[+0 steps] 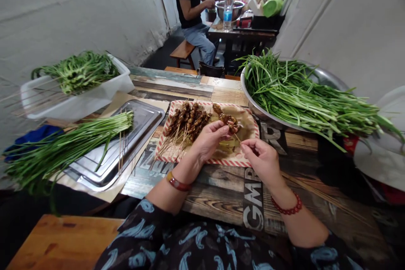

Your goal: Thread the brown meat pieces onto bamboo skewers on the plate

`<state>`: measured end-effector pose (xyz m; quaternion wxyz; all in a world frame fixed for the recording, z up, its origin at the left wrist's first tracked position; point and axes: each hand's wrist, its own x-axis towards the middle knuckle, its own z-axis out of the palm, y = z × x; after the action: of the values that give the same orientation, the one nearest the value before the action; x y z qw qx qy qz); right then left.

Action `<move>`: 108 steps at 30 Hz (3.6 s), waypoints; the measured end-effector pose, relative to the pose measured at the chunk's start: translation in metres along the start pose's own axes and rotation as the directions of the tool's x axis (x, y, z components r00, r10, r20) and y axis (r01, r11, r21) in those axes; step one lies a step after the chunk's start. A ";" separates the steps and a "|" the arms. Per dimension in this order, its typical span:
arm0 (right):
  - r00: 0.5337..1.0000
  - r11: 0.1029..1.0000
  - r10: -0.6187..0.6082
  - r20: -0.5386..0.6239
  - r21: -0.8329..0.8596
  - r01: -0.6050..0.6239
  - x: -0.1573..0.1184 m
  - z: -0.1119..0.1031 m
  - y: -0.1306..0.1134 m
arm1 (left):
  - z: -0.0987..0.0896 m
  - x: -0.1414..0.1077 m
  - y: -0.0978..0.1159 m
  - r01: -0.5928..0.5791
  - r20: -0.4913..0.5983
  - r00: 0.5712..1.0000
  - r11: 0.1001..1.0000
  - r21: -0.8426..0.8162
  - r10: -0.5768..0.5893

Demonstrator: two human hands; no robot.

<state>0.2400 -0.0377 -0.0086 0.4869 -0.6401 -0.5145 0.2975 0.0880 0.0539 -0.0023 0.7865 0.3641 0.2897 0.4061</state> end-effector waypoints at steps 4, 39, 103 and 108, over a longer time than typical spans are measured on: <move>0.999 0.999 -0.036 -0.006 -0.040 0.036 0.001 0.001 0.000 | 0.000 0.001 0.001 0.010 -0.028 1.000 1.000 0.004 -0.010; 0.998 0.987 0.054 -0.016 0.154 -0.051 0.005 0.001 0.007 | 0.009 -0.031 0.042 -0.269 0.059 0.958 0.949 -0.161 0.282; 0.985 0.990 -0.088 -0.146 0.094 0.102 0.017 -0.020 0.018 | -0.022 0.029 0.034 -0.167 -0.107 0.970 0.919 0.358 0.218; 0.980 0.982 -0.182 -0.087 -0.075 0.175 0.014 -0.019 0.016 | -0.020 0.014 0.045 -0.167 -0.151 0.970 0.975 0.149 0.190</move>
<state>0.2673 -0.0302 -0.0150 0.5134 -0.6204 -0.5563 0.2050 0.0603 0.0911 0.0206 0.6937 0.4064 0.3463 0.4834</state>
